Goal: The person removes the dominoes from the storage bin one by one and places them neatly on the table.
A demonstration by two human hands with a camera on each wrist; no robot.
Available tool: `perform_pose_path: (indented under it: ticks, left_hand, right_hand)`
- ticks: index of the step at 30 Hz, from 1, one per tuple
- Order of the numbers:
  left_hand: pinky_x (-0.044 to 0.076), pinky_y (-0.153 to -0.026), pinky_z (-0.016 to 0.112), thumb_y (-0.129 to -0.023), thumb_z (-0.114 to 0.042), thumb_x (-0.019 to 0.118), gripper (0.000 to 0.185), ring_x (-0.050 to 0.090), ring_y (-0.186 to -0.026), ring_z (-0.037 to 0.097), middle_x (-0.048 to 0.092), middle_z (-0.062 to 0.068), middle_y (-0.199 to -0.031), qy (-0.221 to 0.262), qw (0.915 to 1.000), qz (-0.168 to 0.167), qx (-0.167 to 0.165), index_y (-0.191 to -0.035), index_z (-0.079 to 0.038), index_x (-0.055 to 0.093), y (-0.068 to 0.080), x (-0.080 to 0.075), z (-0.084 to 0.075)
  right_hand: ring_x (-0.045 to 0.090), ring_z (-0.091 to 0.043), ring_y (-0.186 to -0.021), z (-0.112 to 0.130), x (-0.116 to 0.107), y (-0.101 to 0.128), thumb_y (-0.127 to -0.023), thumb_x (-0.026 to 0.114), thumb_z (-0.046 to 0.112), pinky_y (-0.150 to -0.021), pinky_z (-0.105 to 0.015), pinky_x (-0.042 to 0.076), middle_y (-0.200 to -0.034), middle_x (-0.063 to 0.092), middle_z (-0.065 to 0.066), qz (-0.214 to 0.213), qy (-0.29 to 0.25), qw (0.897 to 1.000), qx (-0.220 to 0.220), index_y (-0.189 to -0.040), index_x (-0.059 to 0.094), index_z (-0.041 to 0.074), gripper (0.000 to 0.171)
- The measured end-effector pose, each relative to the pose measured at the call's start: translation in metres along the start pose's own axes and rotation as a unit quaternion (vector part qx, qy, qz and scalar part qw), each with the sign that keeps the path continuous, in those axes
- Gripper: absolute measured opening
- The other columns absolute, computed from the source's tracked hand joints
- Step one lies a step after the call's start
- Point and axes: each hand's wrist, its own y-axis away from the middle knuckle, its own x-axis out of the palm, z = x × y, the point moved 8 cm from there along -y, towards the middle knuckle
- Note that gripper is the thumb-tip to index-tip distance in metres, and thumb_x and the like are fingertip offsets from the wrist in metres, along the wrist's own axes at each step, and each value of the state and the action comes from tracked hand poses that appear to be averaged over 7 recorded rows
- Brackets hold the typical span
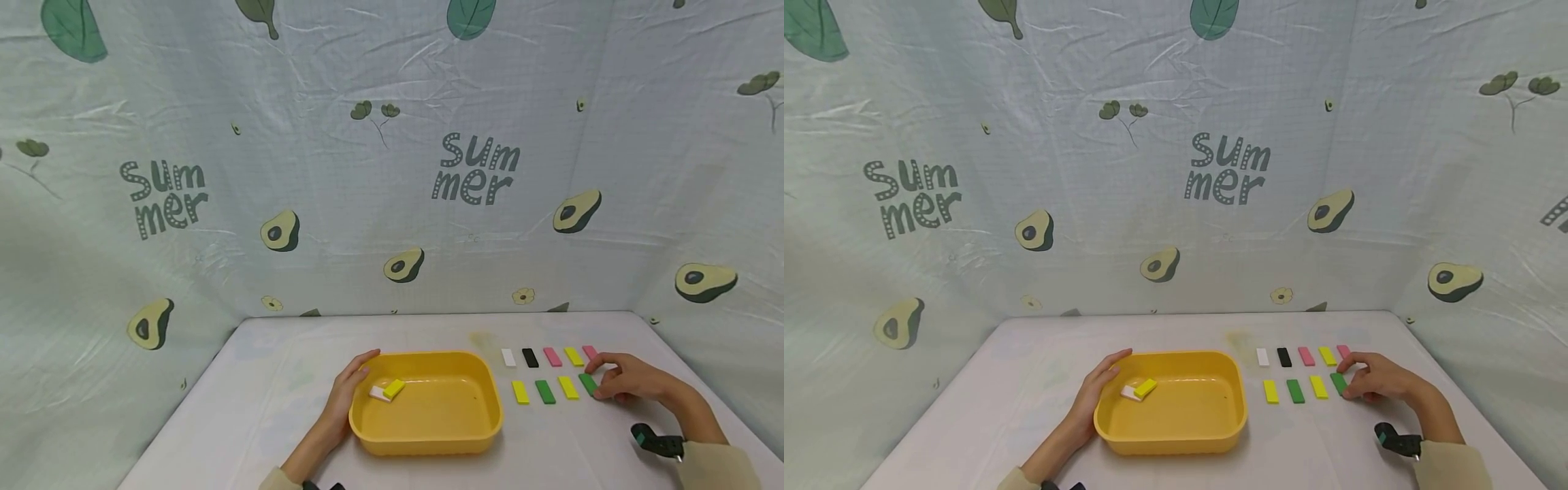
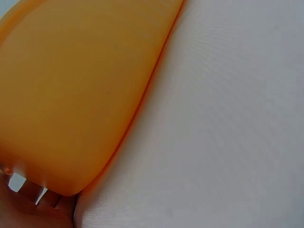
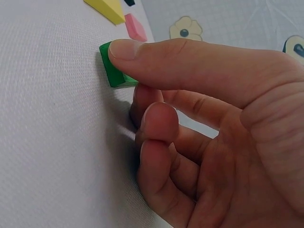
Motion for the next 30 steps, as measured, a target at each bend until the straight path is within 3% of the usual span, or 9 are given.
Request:
perform_pose_path:
  ticks: [10,25,30]
  left_hand:
    - [0.031,-0.127,0.052,-0.109,-0.028,0.041,0.052,0.040,-0.150,0.034,0.039,0.015,-0.164,0.001,1.0000,0.000,0.005,-0.157,-0.006,0.042,0.0007,-0.0007,-0.0002]
    - [0.034,-0.126,0.045,-0.110,-0.028,0.038,0.051,0.038,-0.151,0.032,0.039,0.013,-0.165,-0.005,0.9999,0.010,-0.002,-0.157,-0.008,0.041,0.0004,-0.0002,-0.0003]
    - [0.038,-0.124,0.040,-0.111,-0.030,0.038,0.052,0.039,-0.151,0.033,0.038,0.015,-0.164,-0.012,0.9998,0.014,0.004,-0.157,-0.007,0.040,0.0013,0.0002,-0.0012]
  right_hand:
    - [0.052,-0.015,-0.067,-0.0001,0.0010,-0.0003,-0.092,0.075,0.020,-0.059,-0.024,0.040,-0.073,0.054,0.000,0.001,-0.007,1.000,-0.005,-0.126,0.055,-0.005,0.046]
    - [0.052,-0.012,-0.064,0.0005,-0.0003,0.0001,-0.094,0.073,0.017,-0.057,-0.024,0.040,-0.071,0.054,0.000,0.010,-0.027,0.999,-0.020,-0.127,0.051,-0.007,0.047]
    - [0.050,-0.013,-0.062,0.0054,-0.0050,0.0011,-0.095,0.073,0.023,-0.056,-0.024,0.041,-0.070,0.052,0.000,-0.013,-0.001,1.000,-0.016,-0.125,0.054,-0.003,0.045]
